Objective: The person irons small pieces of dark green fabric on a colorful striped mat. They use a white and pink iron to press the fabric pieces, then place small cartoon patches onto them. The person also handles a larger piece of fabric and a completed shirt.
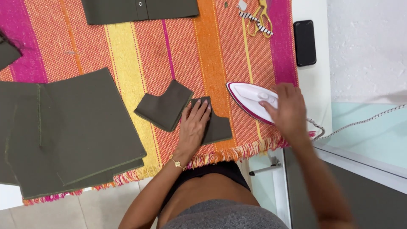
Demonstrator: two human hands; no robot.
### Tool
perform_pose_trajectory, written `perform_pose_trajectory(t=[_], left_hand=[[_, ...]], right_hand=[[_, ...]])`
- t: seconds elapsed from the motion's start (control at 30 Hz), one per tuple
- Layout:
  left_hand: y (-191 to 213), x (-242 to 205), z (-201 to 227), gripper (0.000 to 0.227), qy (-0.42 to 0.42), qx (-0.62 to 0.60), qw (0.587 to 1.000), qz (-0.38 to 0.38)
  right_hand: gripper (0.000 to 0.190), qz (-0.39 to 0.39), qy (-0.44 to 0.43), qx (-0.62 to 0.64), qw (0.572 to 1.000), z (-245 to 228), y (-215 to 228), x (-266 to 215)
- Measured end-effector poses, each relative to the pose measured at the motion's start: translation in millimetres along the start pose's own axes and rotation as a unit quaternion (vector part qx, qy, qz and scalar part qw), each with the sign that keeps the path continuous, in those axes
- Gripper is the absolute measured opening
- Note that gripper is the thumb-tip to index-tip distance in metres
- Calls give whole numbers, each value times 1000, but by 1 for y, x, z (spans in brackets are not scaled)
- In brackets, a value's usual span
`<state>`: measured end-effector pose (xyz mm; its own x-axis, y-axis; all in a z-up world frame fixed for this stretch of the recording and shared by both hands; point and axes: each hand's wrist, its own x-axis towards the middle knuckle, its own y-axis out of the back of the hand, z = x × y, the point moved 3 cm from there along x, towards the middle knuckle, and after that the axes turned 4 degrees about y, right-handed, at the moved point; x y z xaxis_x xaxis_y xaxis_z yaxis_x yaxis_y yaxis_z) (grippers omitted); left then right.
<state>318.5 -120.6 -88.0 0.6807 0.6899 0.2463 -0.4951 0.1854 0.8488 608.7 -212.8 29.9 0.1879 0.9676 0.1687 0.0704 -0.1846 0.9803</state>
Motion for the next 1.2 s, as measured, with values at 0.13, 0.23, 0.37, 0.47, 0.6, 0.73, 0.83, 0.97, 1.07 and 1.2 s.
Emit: perform_pose_trajectory(t=[0.13, 0.23, 0.37, 0.47, 0.6, 0.73, 0.83, 0.97, 1.07, 1.2], left_hand=[[-1, -1, -2, 32, 10, -22, 1000, 1], [0, -2, -2, 30, 31, -49, 998, -17], [-13, -2, -8, 27, 59, -72, 995, -22], [1, -1, -6, 32, 77, -109, 991, -29], [-3, -1, -6, 32, 84, -129, 988, -4], [-9, -3, -7, 36, 81, -122, 989, 18], [-9, -4, -7, 35, 78, -114, 990, 29], [-1, -4, -4, 34, 70, -124, 989, 39], [2, -3, -3, 35, 72, -127, 988, 40], [0, -3, -4, 35, 70, -120, 989, 40]], right_hand=[[54, -292, -129, 100, 942, 14, 8, 31], [56, -349, -123, 128, 920, -7, 19, 31], [56, -408, -51, 56, 910, -25, 15, 5], [54, -375, 15, 75, 924, -33, -1, -20], [52, -339, 15, 84, 937, -41, -13, -27], [59, -321, -9, 39, 946, -52, -21, -25], [66, -337, -57, 31, 939, -65, -24, -12], [70, -370, -116, 39, 921, -90, -7, 11], [72, -378, -119, 44, 917, -74, -19, 5], [69, -374, -124, 50, 918, -85, -9, 7]])
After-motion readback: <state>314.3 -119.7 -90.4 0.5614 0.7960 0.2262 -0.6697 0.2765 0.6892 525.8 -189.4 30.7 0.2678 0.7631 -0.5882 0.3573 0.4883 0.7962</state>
